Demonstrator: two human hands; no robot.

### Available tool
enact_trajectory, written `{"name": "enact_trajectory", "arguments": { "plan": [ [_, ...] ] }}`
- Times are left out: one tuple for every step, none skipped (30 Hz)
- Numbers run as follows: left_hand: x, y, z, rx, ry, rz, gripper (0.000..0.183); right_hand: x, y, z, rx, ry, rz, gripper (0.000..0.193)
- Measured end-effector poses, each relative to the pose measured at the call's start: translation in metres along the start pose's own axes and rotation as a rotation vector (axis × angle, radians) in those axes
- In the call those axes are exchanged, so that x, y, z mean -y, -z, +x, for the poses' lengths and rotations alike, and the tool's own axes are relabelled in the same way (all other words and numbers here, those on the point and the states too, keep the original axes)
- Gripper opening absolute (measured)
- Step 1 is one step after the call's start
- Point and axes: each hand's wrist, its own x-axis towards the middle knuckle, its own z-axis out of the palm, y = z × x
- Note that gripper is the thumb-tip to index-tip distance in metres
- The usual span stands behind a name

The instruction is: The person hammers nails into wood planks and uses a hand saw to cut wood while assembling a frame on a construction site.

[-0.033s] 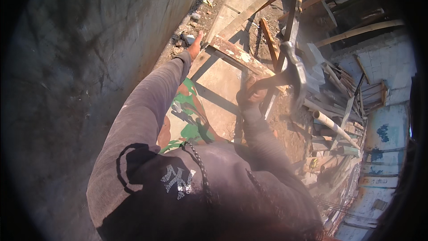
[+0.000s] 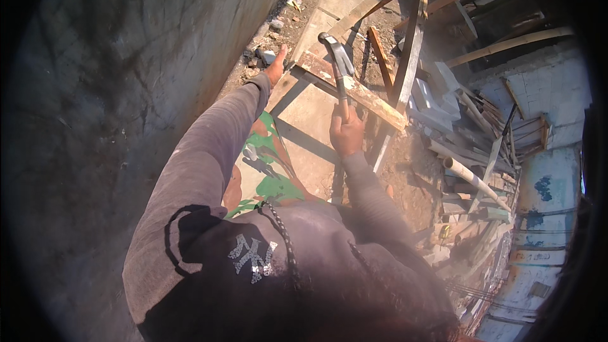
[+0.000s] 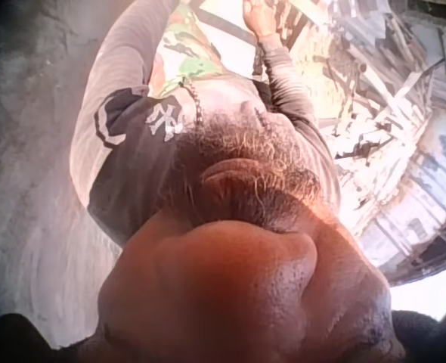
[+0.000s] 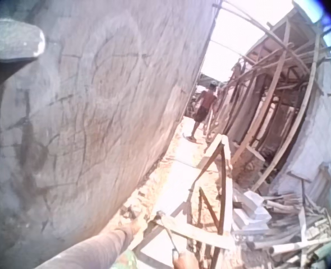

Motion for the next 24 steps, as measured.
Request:
{"name": "enact_trajectory", "arguments": {
  "plan": [
    [0.007, 0.007, 0.002, 0.002, -0.047, -0.005, 0.118, 0.001, -0.003, -0.005, 0.434, -0.235, -0.212, 0.032],
    [0.010, 0.012, 0.008, 0.002, -0.109, -0.018, 0.117, -0.001, 0.003, -0.012, 0.462, -0.293, -0.162, 0.029],
    [-0.005, 0.019, 0.017, -0.013, -0.095, -0.019, 0.116, 0.024, 0.017, 0.008, 0.459, -0.331, -0.099, 0.027],
    [-0.009, 0.016, 0.014, -0.019, -0.057, -0.031, 0.116, 0.035, 0.029, 0.012, 0.471, -0.387, -0.051, 0.025],
    [0.003, 0.012, 0.001, -0.028, 0.017, -0.049, 0.115, 0.034, 0.030, -0.004, 0.370, -0.304, 0.059, 0.023],
    [0.015, 0.023, 0.015, -0.025, 0.047, -0.055, 0.115, 0.032, 0.023, -0.010, 0.237, -0.196, 0.173, 0.023],
    [0.011, 0.016, 0.009, -0.034, 0.084, 0.012, 0.118, 0.019, 0.011, -0.012, 0.066, -0.100, 0.275, 0.024],
    [0.014, 0.015, 0.011, -0.032, 0.039, -0.018, 0.121, -0.005, -0.001, -0.021, 0.139, -0.113, 0.241, 0.027],
    [0.009, 0.009, 0.005, -0.065, 0.067, -0.017, 0.121, -0.009, 0.000, -0.016, 0.382, -0.329, -0.022, 0.030],
    [0.011, 0.003, 0.007, -0.048, 0.014, 0.002, 0.121, -0.021, -0.002, -0.011, 0.546, -0.420, -0.127, 0.037],
    [0.010, 0.009, 0.005, -0.071, 0.083, 0.015, 0.120, -0.018, 0.000, -0.012, 0.536, -0.376, -0.123, 0.043],
    [0.014, 0.007, 0.010, -0.042, -0.073, -0.021, 0.120, -0.008, 0.017, -0.009, 0.544, -0.360, -0.073, 0.045],
    [0.008, 0.008, 0.008, -0.031, 0.018, 0.001, 0.120, -0.006, 0.025, -0.018, 0.528, -0.366, -0.041, 0.047],
    [0.008, 0.012, 0.006, 0.001, 0.042, 0.043, 0.112, -0.005, 0.033, -0.031, 0.505, -0.367, 0.014, 0.047],
    [0.009, 0.011, 0.009, 0.067, 0.039, 0.098, 0.104, -0.009, 0.043, -0.056, 0.466, -0.384, 0.066, 0.047],
    [0.004, 0.012, 0.011, 0.102, 0.016, 0.163, 0.096, -0.018, 0.048, -0.078, 0.420, -0.388, 0.131, 0.047],
    [0.005, 0.009, 0.012, 0.111, 0.011, 0.195, 0.088, -0.026, 0.053, -0.097, 0.461, -0.470, 0.148, 0.047],
    [0.006, 0.004, 0.013, 0.108, 0.010, 0.218, 0.081, -0.021, 0.065, -0.107, 0.431, -0.544, 0.253, 0.047],
    [0.008, -0.004, 0.010, 0.081, 0.004, 0.233, 0.079, -0.027, 0.070, -0.121, 0.473, -0.648, 0.250, 0.048],
    [0.009, -0.013, 0.011, 0.057, -0.004, 0.249, 0.077, -0.035, 0.075, -0.135, 0.512, -0.752, 0.248, 0.048],
    [0.012, -0.008, 0.010, 0.019, -0.022, 0.261, 0.077, -0.040, 0.078, -0.148, 0.568, -0.848, 0.267, 0.048],
    [0.014, -0.006, 0.012, -0.017, -0.035, 0.268, 0.077, -0.046, 0.083, -0.159, 0.564, -0.884, 0.280, 0.049],
    [0.015, -0.005, 0.019, -0.104, -0.030, 0.345, 0.077, -0.052, 0.086, -0.169, 0.559, -0.921, 0.294, 0.049],
    [0.019, 0.003, 0.017, -0.194, -0.007, 0.439, 0.078, -0.048, 0.091, -0.178, 0.568, -0.974, 0.321, 0.050]
  ]
}}
